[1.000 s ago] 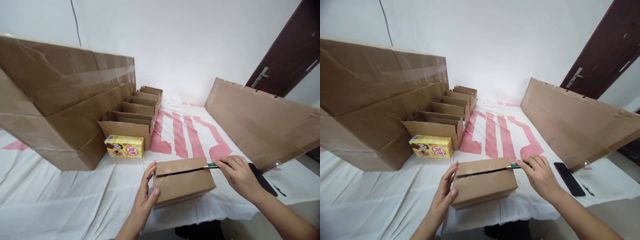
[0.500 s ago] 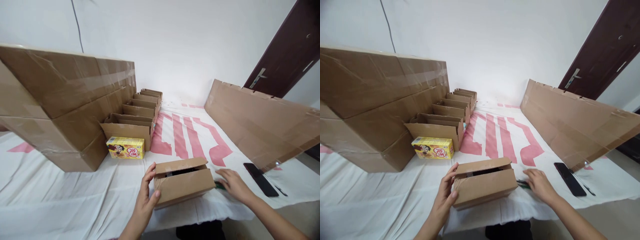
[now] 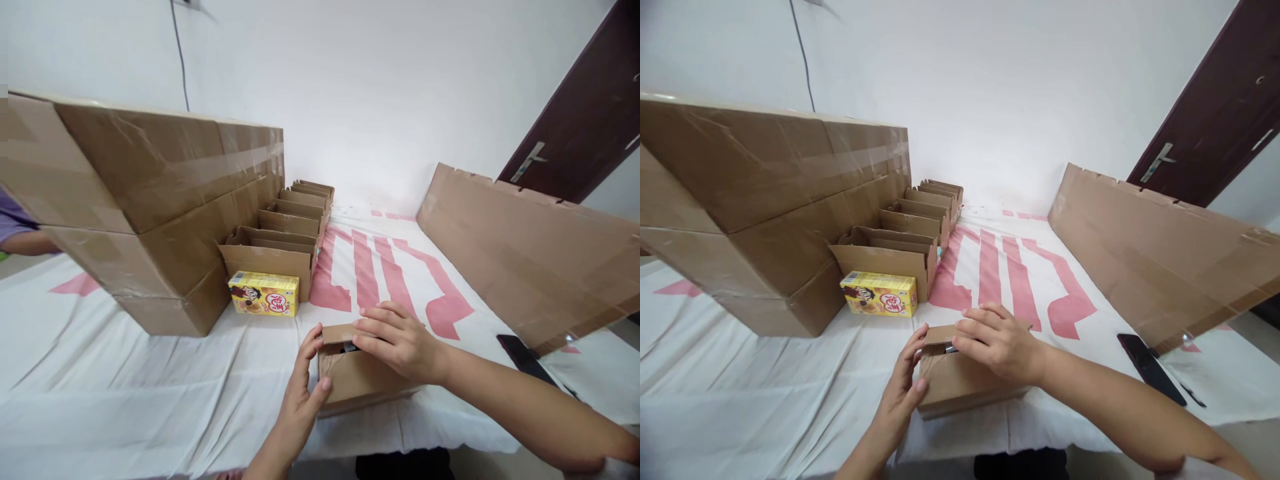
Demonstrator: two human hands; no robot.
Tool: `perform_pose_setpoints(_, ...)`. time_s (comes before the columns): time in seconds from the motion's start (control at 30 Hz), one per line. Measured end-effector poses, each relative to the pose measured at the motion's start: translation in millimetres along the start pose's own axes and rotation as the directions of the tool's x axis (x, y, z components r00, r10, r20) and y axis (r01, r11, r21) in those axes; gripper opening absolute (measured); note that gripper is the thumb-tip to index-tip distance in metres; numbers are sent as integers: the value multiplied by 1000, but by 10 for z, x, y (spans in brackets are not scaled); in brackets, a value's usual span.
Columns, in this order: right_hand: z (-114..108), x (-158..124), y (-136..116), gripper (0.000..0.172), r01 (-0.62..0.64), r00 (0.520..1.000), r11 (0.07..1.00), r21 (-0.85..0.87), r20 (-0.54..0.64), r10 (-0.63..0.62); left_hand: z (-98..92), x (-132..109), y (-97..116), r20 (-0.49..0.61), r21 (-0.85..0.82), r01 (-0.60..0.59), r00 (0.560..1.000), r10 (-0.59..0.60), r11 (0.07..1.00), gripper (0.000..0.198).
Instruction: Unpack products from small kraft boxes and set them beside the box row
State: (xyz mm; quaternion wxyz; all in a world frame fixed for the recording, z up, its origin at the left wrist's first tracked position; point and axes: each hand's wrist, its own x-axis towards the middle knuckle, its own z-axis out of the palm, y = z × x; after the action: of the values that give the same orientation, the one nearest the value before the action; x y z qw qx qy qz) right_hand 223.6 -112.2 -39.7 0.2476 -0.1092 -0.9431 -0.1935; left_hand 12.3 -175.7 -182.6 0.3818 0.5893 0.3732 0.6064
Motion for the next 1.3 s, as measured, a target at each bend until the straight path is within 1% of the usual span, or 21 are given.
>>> perform_pose_setpoints(0.1,111,91,3,19,61,998,997,39,32,-63,-23,3,-10,28,15,-28,999,28,999,45)
perform_pose_setpoints(0.17,146,128,-24,18,48,998,992,120,26,-52,-42,1,-1,51,33,-32,998,31,999,43)
perform_pose_setpoints(0.2,155,139,-43,18,7,1000,985,174,25,-12,-50,-1,9,60,42,-28,998,26,999,42)
perform_pose_setpoints(0.27,160,150,-81,18,-132,991,947,294,49,123,-60,-5,33,66,53,-19,998,16,998,41)
perform_pose_setpoints(0.37,146,156,-111,17,-349,937,823,449,150,316,-61,-6,56,53,54,-20,998,17,998,41)
perform_pose_setpoints(0.47,128,164,-106,16,-478,877,712,514,237,418,-56,4,47,47,57,-17,999,14,998,41)
perform_pose_setpoints(0.57,116,156,-99,16,-544,836,642,541,282,470,-50,16,28,44,60,-25,999,23,998,40)
perform_pose_setpoints(0.7,108,101,-100,15,-584,798,550,597,301,521,-33,10,23,41,70,-34,999,31,997,40)
perform_pose_setpoints(0.8,91,40,-97,15,-634,741,457,624,321,590,-20,2,35,39,79,-24,999,21,997,40)
perform_pose_setpoints(0.87,51,-17,-104,14,-645,706,408,646,299,642,-20,9,51,41,92,-17,999,14,996,39)
perform_pose_setpoints(0.9,17,-56,-116,14,-624,711,419,659,258,654,-23,16,60,47,102,-15,999,10,995,38)
perform_pose_setpoints(0.93,-26,-106,-136,13,-584,737,464,666,195,648,-27,25,70,54,114,-13,999,7,993,38)
perform_pose_setpoints(0.97,-78,-168,-165,13,-526,778,538,659,118,617,-33,35,80,62,126,-13,998,6,992,37)
perform_pose_setpoints(1.03,-197,-338,-247,19,-392,869,703,593,-12,495,-43,52,96,68,148,-17,998,7,989,36)
perform_pose_setpoints(1.07,-257,-447,-301,23,-337,904,767,546,-40,426,-46,59,101,65,156,-21,998,11,988,36)
perform_pose_setpoints(1.1,-312,-573,-361,26,-303,926,811,500,-47,375,-49,65,104,61,164,-23,998,14,986,35)
perform_pose_setpoints(1.17,-394,-863,-508,29,-311,936,853,420,-18,351,-49,73,106,54,181,-31,998,21,983,35)
perform_pose_setpoints(1.2,-415,-1024,-598,29,-347,927,857,381,1,375,-47,78,107,55,186,-38,998,29,982,36)
perform_pose_setpoints(1.3,-369,-1536,-964,30,-487,867,819,303,57,494,-29,94,120,72,195,-91,994,78,977,44)
